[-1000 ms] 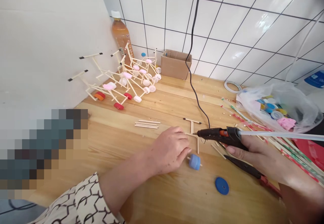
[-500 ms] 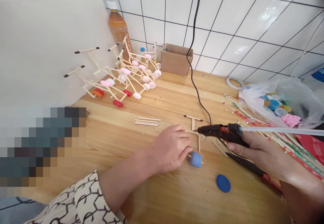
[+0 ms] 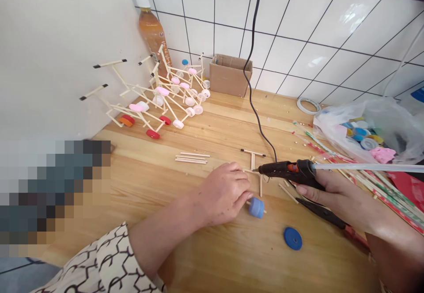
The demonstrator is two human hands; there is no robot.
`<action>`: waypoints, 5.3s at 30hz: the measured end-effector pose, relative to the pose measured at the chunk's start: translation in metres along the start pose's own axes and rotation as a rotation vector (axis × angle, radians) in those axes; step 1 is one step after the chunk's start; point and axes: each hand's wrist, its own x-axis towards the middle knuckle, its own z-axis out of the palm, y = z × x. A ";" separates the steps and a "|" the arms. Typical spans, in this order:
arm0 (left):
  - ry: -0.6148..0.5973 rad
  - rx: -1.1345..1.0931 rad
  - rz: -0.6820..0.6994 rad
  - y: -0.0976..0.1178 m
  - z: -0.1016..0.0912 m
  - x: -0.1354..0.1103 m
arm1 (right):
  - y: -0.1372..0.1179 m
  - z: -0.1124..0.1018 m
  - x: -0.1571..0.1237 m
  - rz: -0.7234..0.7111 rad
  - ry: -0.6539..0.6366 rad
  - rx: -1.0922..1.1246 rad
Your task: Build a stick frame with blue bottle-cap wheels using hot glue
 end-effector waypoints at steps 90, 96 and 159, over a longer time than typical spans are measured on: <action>-0.033 -0.008 0.007 0.000 0.000 0.000 | 0.006 -0.004 0.003 -0.057 -0.064 0.118; -0.034 -0.007 0.004 0.001 0.000 0.000 | 0.005 -0.003 0.003 -0.019 -0.065 0.109; -0.049 -0.017 0.001 0.001 0.000 0.000 | 0.000 -0.006 -0.004 -0.026 -0.073 0.144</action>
